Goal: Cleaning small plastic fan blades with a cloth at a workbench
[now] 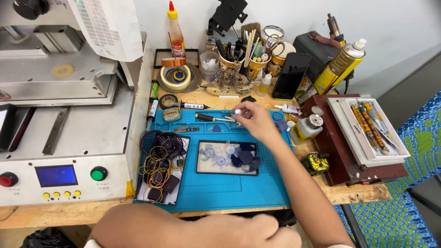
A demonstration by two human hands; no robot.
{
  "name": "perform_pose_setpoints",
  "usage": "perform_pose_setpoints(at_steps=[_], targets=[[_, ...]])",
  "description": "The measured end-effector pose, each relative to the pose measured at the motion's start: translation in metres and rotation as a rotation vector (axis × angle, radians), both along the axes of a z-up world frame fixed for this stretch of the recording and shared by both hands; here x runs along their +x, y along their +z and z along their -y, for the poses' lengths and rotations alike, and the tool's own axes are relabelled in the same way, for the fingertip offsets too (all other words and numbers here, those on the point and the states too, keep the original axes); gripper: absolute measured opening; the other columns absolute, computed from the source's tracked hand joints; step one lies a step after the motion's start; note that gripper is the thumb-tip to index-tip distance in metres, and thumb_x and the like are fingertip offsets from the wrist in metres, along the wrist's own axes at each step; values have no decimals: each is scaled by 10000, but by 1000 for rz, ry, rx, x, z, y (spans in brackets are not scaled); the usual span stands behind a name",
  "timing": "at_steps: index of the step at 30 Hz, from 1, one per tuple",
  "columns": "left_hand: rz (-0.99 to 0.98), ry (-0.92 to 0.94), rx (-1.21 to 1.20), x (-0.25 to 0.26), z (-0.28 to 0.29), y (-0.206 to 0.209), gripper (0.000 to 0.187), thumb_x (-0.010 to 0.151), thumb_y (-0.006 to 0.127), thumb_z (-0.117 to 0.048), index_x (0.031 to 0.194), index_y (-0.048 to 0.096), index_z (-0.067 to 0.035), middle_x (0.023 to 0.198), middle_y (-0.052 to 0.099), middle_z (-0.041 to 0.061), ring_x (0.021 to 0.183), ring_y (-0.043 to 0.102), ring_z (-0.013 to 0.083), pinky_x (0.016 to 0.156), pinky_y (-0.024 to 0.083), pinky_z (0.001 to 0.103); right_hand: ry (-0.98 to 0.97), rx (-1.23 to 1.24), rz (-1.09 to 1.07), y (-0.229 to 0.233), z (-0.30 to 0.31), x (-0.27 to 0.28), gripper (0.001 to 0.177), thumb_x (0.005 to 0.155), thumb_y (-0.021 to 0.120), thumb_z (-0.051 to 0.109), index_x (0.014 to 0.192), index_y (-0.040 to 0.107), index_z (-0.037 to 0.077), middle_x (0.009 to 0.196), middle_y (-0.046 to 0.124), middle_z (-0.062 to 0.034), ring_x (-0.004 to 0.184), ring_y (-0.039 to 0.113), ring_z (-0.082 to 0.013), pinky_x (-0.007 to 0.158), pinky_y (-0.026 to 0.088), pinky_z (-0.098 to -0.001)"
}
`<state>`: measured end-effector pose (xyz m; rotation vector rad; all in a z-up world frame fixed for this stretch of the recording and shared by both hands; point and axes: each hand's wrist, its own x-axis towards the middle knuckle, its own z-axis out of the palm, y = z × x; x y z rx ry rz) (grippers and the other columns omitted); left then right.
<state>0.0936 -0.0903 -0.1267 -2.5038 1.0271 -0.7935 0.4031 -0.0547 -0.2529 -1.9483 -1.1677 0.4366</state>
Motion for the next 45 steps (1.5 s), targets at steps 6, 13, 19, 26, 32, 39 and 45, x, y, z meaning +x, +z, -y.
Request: perform_pose_setpoints(at_steps=[6,13,19,26,32,39,45], targets=[[-53,265,-348,55,-35,28,121,1028,747,-222,980,647,-271,891,642,-29,766,710,218,572,477,396,47,213,-298,-27,-3,23,296,1058,851,129,1350,803,127,845,760,-15,700,702,-84,666,686,-274],[-69,668,-880,99,-153,-33,184,1234,659,-283,1127,656,-134,939,581,54,813,791,322,617,628,413,51,370,-485,-23,1,20,321,999,923,115,1255,734,72,977,795,-28,685,785,-114,581,652,-217],[-287,669,-1296,83,-145,-90,606,1087,890,-223,1549,560,-12,1186,706,276,1151,817,453,872,715,490,56,352,-614,-8,6,-7,216,1083,868,205,1247,826,70,985,842,-77,720,825,-153,607,670,-230],[-271,452,-1793,84,-136,-104,337,1108,829,-118,1417,701,-77,1049,841,168,1002,875,229,900,720,353,274,349,-584,6,9,-25,272,1076,841,80,1336,776,32,1051,854,-93,768,802,-125,643,637,-226],[-244,401,-1932,86,-143,-112,194,1170,726,-129,1340,746,-36,1088,868,187,1020,880,207,905,718,312,227,417,-601,1,9,-20,213,1099,825,100,1285,754,25,1015,821,-87,763,790,-132,643,621,-226],[-217,391,-1927,89,-143,-115,269,1131,830,-224,1327,784,-46,1119,862,172,1019,874,203,902,718,332,236,444,-574,1,7,-21,172,1167,757,167,1255,757,19,979,776,-83,757,773,-142,643,615,-234],[-216,385,-1898,94,-144,-122,240,1105,870,-199,1247,815,-12,1038,865,152,950,871,180,865,709,307,267,438,-554,19,15,-32,217,1087,847,92,1268,750,24,1005,762,-69,795,776,-128,659,604,-226]])
